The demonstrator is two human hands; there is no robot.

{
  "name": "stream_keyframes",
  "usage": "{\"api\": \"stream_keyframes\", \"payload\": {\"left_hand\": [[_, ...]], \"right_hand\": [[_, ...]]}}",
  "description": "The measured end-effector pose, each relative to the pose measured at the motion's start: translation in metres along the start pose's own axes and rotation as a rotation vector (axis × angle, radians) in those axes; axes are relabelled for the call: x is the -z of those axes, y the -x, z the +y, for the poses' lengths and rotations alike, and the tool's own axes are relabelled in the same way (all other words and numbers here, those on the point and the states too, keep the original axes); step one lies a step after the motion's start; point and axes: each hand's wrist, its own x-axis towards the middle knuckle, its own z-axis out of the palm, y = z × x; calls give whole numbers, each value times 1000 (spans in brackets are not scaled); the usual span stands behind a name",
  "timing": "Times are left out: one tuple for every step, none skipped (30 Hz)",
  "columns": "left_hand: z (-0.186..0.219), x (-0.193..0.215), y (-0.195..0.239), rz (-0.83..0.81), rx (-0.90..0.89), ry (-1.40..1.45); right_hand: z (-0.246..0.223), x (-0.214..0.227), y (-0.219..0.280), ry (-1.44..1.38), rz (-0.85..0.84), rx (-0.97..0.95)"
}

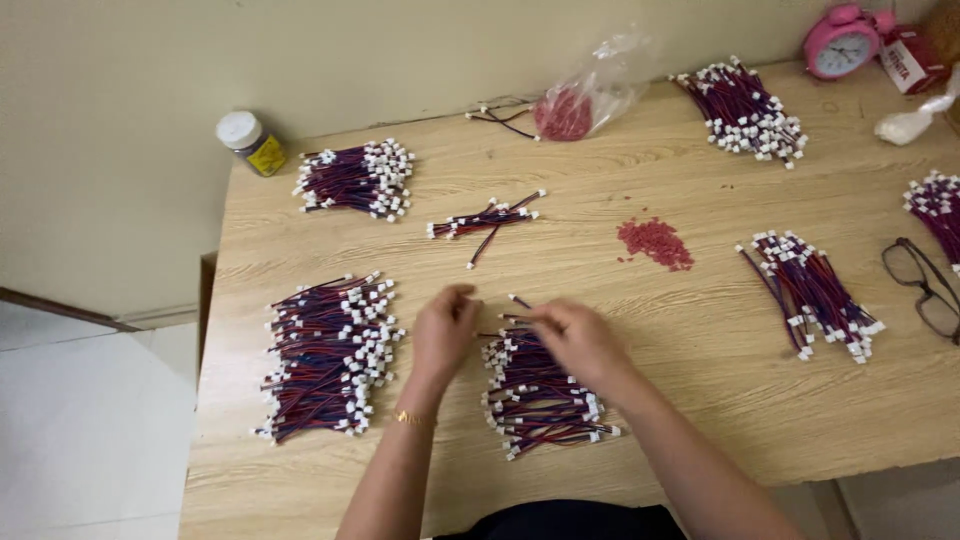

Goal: Sorting and inspecting wire cable assemblies on a wooden table in a factory setting

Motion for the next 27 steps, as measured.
{"api": "stream_keyframes", "payload": {"left_hand": [[0, -1, -10, -7, 0, 1], [0, -1, -21, 23, 27, -89], [0, -1, -31, 54, 54, -180], [-3, -6, -38, 50, 52, -179], [-7, -11, -45, 118, -18, -268], [-10, -16, -51, 188, -88, -356], [-11, -18, -56, 184, -88, -354], [-12, -20, -59, 180, -56, -379], [-14, -21, -63, 177, -24, -404], [-16, -24, -64, 175, -22, -405], [-18, -26, -65, 178, -8, -420], [-21, -28, -65, 183, 6, -436], [-20, -29, -65, 184, 8, -437], [-20, -29, -65, 193, 10, -422], [-20, -29, -65, 202, 11, -406], [-15, -26, -63, 204, 11, -407], [-10, -23, -60, 202, -5, -415], [-3, -21, -59, 200, -22, -421], [-5, -23, -62, 200, -26, -419], [-6, -24, -66, 186, -28, -440], [-8, -25, -70, 173, -31, -460], [-9, -26, -71, 172, -33, -458], [-9, -27, -72, 161, 6, -447], [-10, -28, -73, 149, 46, -435], [-10, -29, -73, 148, 44, -433], [-11, -29, -72, 177, 35, -441], [-11, -29, -72, 206, 25, -450]], "right_hand": [[8, 9, -5, 1, 2, -6], [15, 17, -10, 84, 109, -74], [22, 26, -14, 167, 215, -142], [51, 34, -23, 169, 217, -146], [81, 42, -32, 299, 290, -122], [110, 50, -41, 430, 361, -97], [120, 55, -45, 433, 361, -100], [131, 59, -50, 450, 375, -95], [141, 63, -54, 468, 390, -90], [148, 62, -59, 468, 388, -91], [155, 62, -63, 505, 379, -101], [162, 61, -68, 541, 371, -107], [163, 60, -69, 540, 368, -106], [164, 59, -71, 591, 367, -135], [164, 57, -73, 642, 365, -163], [162, 57, -73, 641, 366, -162], [159, 58, -73, 603, 340, -174], [156, 60, -73, 568, 316, -186], [160, 63, -74, 570, 320, -186], [163, 65, -75, 507, 322, -187], [166, 68, -76, 444, 324, -187], [152, 71, -68, 446, 326, -187], [139, 74, -60, 312, 347, -272], [126, 77, -53, 176, 366, -355], [124, 78, -50, 178, 368, -355], [121, 79, -49, 0, 374, -371], [119, 80, -47, -179, 377, -385]]}}
